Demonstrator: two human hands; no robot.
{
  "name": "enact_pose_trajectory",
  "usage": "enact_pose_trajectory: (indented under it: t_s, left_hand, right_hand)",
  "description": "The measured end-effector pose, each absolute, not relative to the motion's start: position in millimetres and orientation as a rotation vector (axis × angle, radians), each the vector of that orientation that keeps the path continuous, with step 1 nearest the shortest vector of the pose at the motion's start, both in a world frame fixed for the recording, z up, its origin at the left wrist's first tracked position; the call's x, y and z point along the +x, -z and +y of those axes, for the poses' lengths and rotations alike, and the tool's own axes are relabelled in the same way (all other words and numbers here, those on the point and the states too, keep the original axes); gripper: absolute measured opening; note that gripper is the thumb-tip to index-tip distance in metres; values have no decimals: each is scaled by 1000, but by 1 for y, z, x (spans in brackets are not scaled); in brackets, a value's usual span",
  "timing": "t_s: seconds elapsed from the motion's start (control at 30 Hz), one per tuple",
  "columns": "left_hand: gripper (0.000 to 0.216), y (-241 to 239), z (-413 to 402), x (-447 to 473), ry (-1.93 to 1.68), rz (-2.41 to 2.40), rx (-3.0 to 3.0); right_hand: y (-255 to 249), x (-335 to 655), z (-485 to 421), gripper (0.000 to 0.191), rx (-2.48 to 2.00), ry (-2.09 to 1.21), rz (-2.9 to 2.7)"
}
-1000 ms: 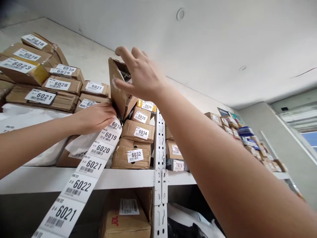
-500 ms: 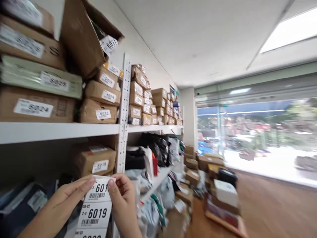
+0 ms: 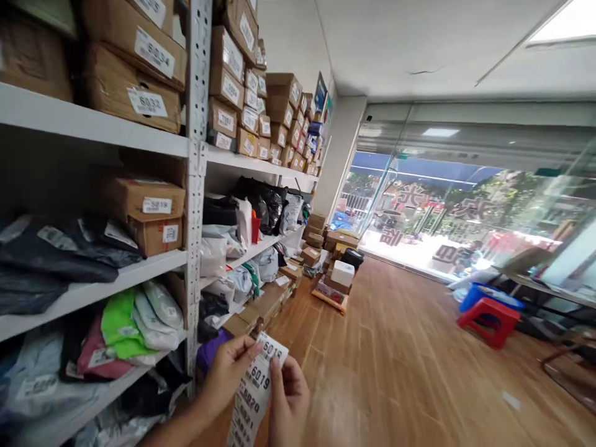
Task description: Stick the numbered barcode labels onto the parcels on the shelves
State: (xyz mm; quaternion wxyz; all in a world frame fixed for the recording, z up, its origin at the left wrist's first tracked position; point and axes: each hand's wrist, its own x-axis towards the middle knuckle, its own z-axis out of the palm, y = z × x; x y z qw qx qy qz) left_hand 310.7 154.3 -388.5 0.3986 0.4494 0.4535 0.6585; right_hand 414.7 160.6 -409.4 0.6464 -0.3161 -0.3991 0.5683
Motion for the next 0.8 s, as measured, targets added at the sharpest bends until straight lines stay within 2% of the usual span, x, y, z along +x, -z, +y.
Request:
enact_pose_trajectory:
  t_s: [0.27,0.4,0.5,0.6,0.8]
  left_hand:
    - [52,398,164,347,-1677,1169,1019]
    - [39,396,140,296,-1765,1589,1248]
    - [32,373,103,225,-1742,2006,1446]
    - [32,331,64,141,-1530,2429,1744]
    - [35,228,-6,-7,-634,3131,2092]
  right_hand:
    - [404,468,200,36,-700,-1418,-1085]
    - [420,438,211,37,-609,-1642,-982]
    - [426,395,208,42,-554,-1799,-973]
    - [428,350,205,47,-510,-1868,-995]
    - [423,249,200,49,-446,-1951,-926]
